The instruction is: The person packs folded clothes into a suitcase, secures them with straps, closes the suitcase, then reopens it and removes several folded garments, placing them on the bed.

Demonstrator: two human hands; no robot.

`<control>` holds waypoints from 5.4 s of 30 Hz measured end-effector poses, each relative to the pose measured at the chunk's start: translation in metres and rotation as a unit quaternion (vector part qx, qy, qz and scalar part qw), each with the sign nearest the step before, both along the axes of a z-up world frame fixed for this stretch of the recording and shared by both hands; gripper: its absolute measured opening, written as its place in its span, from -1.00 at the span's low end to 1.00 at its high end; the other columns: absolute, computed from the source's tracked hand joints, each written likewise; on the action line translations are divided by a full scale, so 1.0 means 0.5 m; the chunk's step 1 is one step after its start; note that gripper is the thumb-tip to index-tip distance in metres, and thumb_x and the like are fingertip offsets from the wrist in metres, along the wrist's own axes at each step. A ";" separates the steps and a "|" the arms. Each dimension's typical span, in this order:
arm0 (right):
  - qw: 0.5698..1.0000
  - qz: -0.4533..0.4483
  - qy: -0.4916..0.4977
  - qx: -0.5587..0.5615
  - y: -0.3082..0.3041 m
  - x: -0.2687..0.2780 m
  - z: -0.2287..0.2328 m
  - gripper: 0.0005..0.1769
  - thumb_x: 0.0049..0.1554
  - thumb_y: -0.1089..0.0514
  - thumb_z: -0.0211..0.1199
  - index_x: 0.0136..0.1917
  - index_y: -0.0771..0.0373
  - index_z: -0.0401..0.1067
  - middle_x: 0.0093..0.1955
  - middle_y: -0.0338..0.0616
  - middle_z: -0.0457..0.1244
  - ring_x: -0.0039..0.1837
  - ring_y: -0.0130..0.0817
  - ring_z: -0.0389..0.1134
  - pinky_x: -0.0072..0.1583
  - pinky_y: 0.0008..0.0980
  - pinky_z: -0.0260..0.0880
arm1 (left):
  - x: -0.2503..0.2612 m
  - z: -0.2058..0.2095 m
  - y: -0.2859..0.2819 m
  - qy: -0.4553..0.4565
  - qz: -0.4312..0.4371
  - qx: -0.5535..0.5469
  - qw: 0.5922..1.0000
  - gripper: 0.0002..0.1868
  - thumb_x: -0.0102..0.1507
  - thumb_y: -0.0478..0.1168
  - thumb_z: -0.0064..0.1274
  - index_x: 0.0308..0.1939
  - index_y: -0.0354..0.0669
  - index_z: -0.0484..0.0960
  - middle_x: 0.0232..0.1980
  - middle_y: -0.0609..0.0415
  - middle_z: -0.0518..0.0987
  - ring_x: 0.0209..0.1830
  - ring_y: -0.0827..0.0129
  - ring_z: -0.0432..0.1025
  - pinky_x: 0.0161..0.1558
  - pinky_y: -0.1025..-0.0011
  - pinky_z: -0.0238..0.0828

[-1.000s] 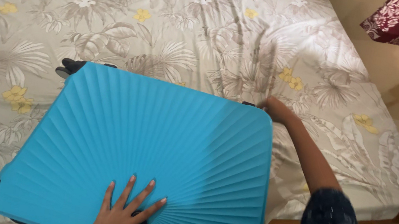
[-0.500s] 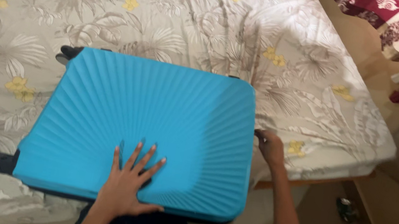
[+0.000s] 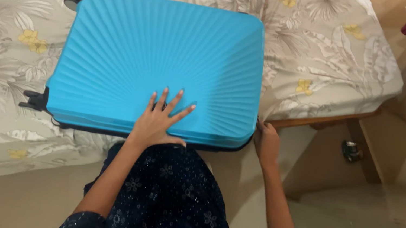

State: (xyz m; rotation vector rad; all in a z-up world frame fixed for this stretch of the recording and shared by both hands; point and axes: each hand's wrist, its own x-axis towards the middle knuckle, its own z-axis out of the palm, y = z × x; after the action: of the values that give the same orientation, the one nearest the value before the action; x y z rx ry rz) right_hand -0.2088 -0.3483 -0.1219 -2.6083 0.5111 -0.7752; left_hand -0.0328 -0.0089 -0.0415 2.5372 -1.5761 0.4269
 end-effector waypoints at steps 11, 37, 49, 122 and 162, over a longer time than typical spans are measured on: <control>0.990 0.067 -0.090 0.088 -0.079 0.056 -0.001 -0.77 0.07 0.46 0.13 -0.05 0.34 0.54 -0.15 0.06 0.34 -0.10 -0.01 0.42 -0.02 -0.19 0.40 | 0.026 -0.049 -0.031 -0.063 0.035 -0.056 0.996 0.23 -0.10 0.81 -0.19 0.54 0.41 0.21 0.53 -0.09 0.28 0.43 -0.34 0.24 0.33 -0.32 0.17; 0.998 -0.028 0.004 -0.048 -0.075 0.028 -0.053 -0.61 -0.12 0.42 0.24 0.04 0.42 0.49 -0.03 0.12 0.29 0.08 0.10 0.31 0.09 -0.03 0.35 | 0.057 -0.058 -0.187 -0.066 0.099 -0.080 0.990 0.25 -0.08 0.73 0.04 0.55 0.23 0.27 0.52 -0.21 0.28 0.39 -0.42 0.23 0.25 -0.42 0.17; 0.986 -0.055 0.002 0.160 0.271 0.041 -0.080 -0.59 0.05 0.47 0.05 0.17 0.41 0.45 0.02 0.20 0.36 0.09 0.18 0.39 0.10 0.06 0.39 | 0.059 -0.059 -0.183 -0.036 0.088 -0.089 0.991 0.26 -0.04 0.69 0.07 0.58 0.16 0.22 0.53 -0.28 0.23 0.42 -0.50 0.16 0.30 -0.45 0.05; 0.914 0.347 -0.031 -0.210 0.577 0.342 0.038 -0.04 0.03 -0.18 0.43 0.61 -0.19 0.09 0.68 -0.18 -0.08 0.65 -0.13 -0.12 0.57 -0.03 -0.34 | 0.230 -0.293 0.541 0.215 0.340 -0.479 0.780 -0.91 0.11 -0.45 0.15 -0.33 -0.31 0.72 -0.36 -0.17 0.67 -0.34 0.10 0.62 -0.25 0.30 0.48; 0.936 0.248 -0.056 -0.245 0.575 0.308 -0.150 -0.31 0.23 -0.03 0.14 0.60 -0.33 0.13 0.69 -0.30 -0.10 0.72 -0.19 -0.37 0.61 0.09 -0.60 | 1.004 -0.321 0.347 0.235 0.262 -0.334 0.874 -0.85 0.03 -0.41 0.15 -0.35 -0.26 0.77 -0.35 -0.17 0.69 -0.36 0.12 0.64 -0.21 0.26 0.56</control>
State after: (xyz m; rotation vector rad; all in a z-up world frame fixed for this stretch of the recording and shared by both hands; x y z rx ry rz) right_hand -0.0546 -0.0607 -0.1970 -2.9101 -0.4251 -0.9505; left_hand 0.4694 0.1647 -0.2018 2.2122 -0.4367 0.2917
